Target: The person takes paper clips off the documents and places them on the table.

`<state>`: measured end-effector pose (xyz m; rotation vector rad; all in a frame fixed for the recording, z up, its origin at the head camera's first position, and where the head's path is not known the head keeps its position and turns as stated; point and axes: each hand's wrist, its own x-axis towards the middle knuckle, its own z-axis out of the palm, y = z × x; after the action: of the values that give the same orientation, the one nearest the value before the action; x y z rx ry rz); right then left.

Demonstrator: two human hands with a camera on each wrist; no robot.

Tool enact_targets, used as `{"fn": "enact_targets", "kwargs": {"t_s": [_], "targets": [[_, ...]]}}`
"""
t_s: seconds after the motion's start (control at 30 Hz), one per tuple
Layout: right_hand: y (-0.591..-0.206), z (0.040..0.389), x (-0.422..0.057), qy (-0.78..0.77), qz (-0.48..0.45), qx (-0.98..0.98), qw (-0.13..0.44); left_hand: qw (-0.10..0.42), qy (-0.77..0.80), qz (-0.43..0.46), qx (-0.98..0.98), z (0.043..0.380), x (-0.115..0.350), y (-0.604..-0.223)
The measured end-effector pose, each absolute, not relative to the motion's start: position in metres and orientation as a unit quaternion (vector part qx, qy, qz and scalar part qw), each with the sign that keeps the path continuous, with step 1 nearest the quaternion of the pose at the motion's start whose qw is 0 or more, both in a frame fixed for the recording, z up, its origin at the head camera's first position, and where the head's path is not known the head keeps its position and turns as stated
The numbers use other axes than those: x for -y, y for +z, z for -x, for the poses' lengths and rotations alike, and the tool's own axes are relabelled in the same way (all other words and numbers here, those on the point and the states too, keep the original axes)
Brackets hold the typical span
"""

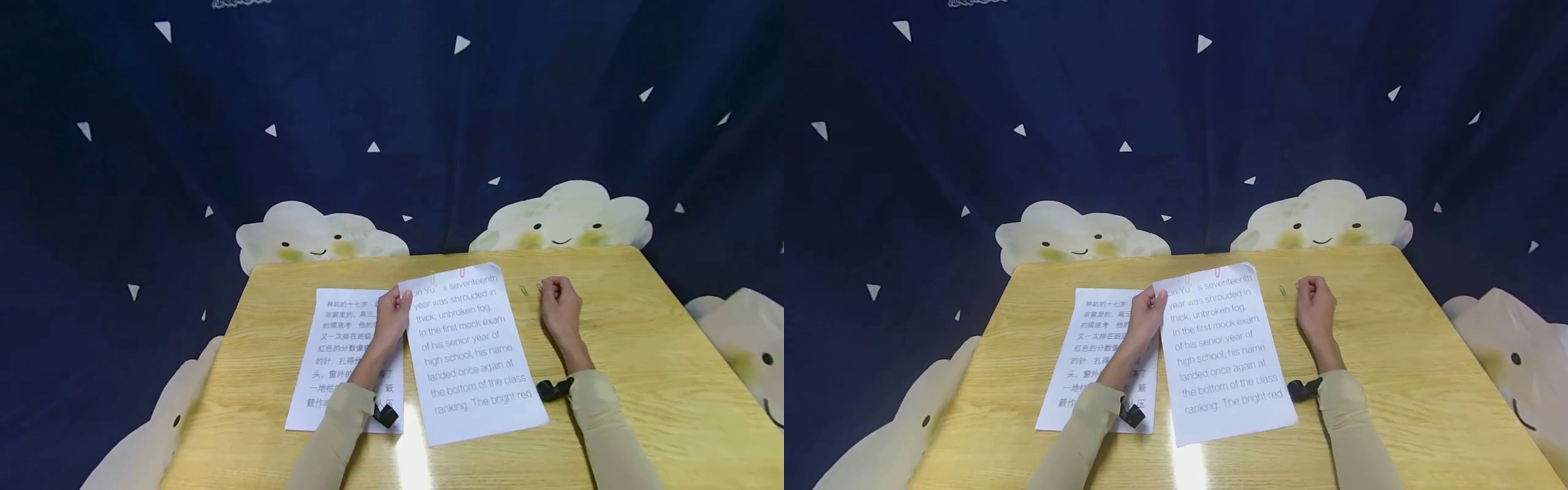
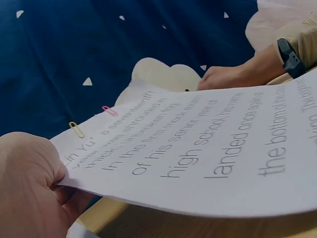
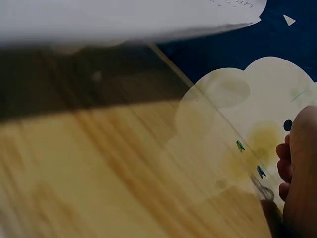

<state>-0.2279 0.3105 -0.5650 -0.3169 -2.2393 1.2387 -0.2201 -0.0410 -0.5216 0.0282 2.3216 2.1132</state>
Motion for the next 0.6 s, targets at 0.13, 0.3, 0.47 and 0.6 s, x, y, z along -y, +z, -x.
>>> {"fn": "enact_targets", "kwargs": {"t_s": [0.13, 0.3, 0.47, 0.6], "targets": [[-0.563, 0.228, -0.314, 0.48, 0.097, 0.819, 0.299, 0.011, 0.656, -0.005, -0.754, 0.219, 0.043, -0.518], [-0.557, 0.229, -0.316, 0.494, 0.078, 0.804, 0.321, 0.016, 0.651, -0.012, -0.759, 0.221, 0.045, -0.517], [-0.55, 0.232, -0.312, 0.499, 0.071, 0.796, 0.335, 0.018, 0.648, -0.017, -0.761, 0.222, 0.046, -0.515], [-0.537, 0.23, -0.299, 0.514, 0.045, 0.788, 0.335, 0.023, 0.648, -0.014, -0.761, 0.221, 0.048, -0.516]]}}
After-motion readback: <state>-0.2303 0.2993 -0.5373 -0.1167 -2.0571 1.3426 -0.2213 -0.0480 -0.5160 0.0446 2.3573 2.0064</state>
